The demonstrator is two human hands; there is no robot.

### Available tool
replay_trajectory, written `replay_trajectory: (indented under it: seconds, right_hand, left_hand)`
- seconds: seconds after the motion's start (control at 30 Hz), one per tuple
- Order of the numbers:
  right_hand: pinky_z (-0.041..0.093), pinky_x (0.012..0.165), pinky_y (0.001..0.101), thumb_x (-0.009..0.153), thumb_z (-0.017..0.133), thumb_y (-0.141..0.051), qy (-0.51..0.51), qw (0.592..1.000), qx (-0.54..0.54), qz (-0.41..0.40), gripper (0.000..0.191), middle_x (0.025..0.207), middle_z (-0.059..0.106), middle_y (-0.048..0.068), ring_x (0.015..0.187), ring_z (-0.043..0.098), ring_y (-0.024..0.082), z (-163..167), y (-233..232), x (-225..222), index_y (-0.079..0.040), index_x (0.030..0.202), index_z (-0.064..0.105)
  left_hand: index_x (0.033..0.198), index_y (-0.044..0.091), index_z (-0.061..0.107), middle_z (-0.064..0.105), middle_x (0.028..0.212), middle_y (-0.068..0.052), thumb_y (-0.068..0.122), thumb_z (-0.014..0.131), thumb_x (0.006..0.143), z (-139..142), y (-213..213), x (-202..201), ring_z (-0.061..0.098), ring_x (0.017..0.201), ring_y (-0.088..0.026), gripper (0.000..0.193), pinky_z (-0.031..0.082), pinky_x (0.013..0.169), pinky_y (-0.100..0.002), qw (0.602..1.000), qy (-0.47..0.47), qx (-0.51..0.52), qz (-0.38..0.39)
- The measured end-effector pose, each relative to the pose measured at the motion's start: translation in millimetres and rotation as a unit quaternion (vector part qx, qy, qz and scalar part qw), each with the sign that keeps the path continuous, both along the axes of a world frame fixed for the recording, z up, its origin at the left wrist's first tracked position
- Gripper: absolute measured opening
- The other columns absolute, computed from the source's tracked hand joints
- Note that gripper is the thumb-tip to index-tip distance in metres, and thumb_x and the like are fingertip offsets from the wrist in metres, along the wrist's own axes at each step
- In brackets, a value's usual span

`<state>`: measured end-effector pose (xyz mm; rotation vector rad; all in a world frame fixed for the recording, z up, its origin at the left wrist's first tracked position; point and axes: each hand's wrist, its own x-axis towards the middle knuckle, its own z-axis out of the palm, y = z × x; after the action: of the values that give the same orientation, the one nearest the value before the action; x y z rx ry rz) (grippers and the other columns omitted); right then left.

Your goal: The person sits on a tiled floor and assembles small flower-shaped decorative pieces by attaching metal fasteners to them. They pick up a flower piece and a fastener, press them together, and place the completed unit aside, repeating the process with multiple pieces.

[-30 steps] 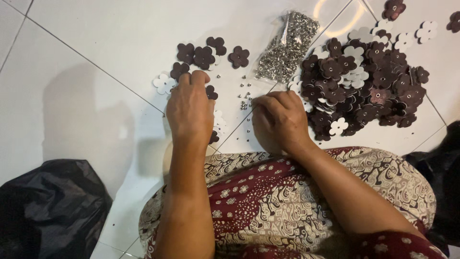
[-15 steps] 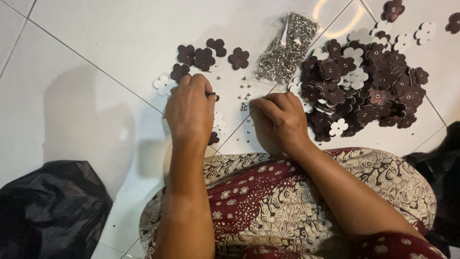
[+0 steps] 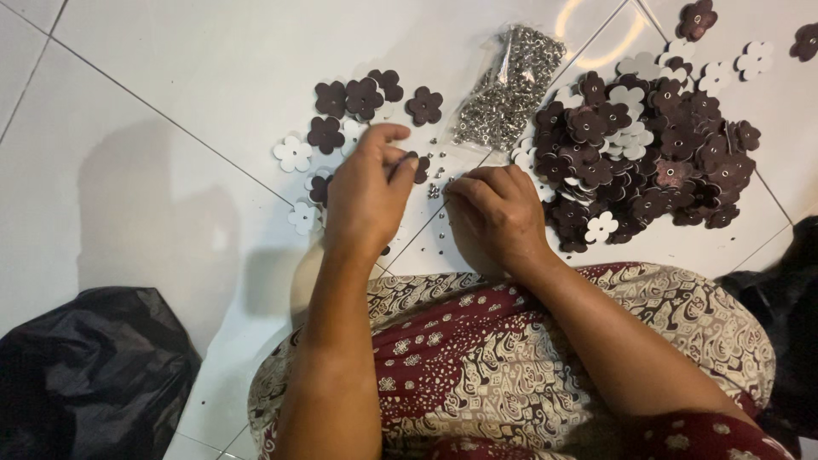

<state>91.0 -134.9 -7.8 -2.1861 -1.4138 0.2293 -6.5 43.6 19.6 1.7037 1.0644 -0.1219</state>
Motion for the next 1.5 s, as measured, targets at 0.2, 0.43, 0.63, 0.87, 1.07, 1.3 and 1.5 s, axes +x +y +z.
replay_trajectory:
  seconds: [0.2, 0.43, 0.63, 0.87, 1.07, 1.3, 1.5]
  right_hand:
    - [0.049, 0.078, 0.0402, 0.083, 0.083, -0.007, 0.004, 1.000, 0.003, -0.001, 0.025, 0.102, 0.069, 0.006, 0.089, 0.062, 0.028, 4, 0, -2, -0.012, 0.106, 0.076]
    - [0.049, 0.080, 0.0399, 0.083, 0.082, -0.007, 0.010, 1.000, -0.010, -0.009, 0.025, 0.104, 0.069, 0.005, 0.092, 0.061, 0.028, 2, 0, -3, -0.011, 0.106, 0.074]
    - [0.049, 0.081, 0.0398, 0.084, 0.083, -0.009, 0.018, 1.000, -0.007, 0.002, 0.025, 0.104, 0.068, 0.005, 0.091, 0.061, 0.028, 2, 1, -1, -0.012, 0.107, 0.073]
    - [0.049, 0.079, 0.0403, 0.085, 0.082, -0.008, 0.017, 1.000, 0.005, -0.001, 0.025, 0.102, 0.068, 0.006, 0.090, 0.061, 0.028, 7, 4, -5, -0.013, 0.109, 0.074]
    - [0.049, 0.076, 0.0398, 0.087, 0.082, -0.009, 0.013, 1.000, 0.004, 0.005, 0.026, 0.100, 0.068, 0.007, 0.089, 0.062, 0.027, 6, 4, -4, -0.013, 0.111, 0.076]
    - [0.050, 0.077, 0.0399, 0.086, 0.083, -0.009, 0.013, 1.000, -0.004, 0.011, 0.027, 0.100, 0.068, 0.007, 0.090, 0.062, 0.027, 6, 3, -2, -0.014, 0.112, 0.077]
    - [0.049, 0.076, 0.0403, 0.085, 0.083, -0.010, 0.016, 1.000, -0.006, 0.015, 0.024, 0.100, 0.069, 0.006, 0.089, 0.062, 0.028, 7, 4, -1, -0.013, 0.108, 0.076]
  left_hand:
    - [0.122, 0.014, 0.066, 0.076, 0.108, -0.009, 0.014, 0.068, 0.088, -5, -6, -2, 0.075, 0.092, -0.025, 0.034, 0.057, 0.082, -0.038, 0.998, 0.038, -0.029, -0.031]
    - [0.124, 0.011, 0.065, 0.076, 0.110, -0.012, 0.010, 0.065, 0.087, -12, -7, -6, 0.075, 0.097, -0.028, 0.036, 0.057, 0.086, -0.038, 0.998, 0.027, -0.025, -0.047]
    - [0.121, 0.015, 0.066, 0.075, 0.114, -0.009, 0.014, 0.065, 0.087, -11, -6, -6, 0.071, 0.101, -0.032, 0.034, 0.054, 0.089, -0.042, 0.996, 0.056, 0.028, -0.070]
    - [0.124, 0.017, 0.066, 0.074, 0.121, -0.008, 0.015, 0.062, 0.089, -5, -4, -3, 0.071, 0.107, -0.029, 0.035, 0.054, 0.092, -0.040, 0.995, 0.078, 0.004, -0.069]
    - [0.125, 0.016, 0.065, 0.073, 0.122, -0.007, 0.016, 0.062, 0.089, -1, -5, -1, 0.072, 0.107, -0.027, 0.036, 0.054, 0.093, -0.040, 0.994, 0.084, -0.009, -0.076]
    - [0.123, 0.014, 0.066, 0.074, 0.118, -0.010, 0.014, 0.063, 0.089, -8, -7, -3, 0.072, 0.106, -0.029, 0.035, 0.055, 0.091, -0.040, 0.996, 0.061, 0.006, -0.068]
    - [0.121, 0.012, 0.066, 0.075, 0.113, -0.012, 0.013, 0.065, 0.088, -13, -8, -5, 0.073, 0.101, -0.030, 0.034, 0.055, 0.088, -0.041, 0.998, 0.033, 0.008, -0.060]
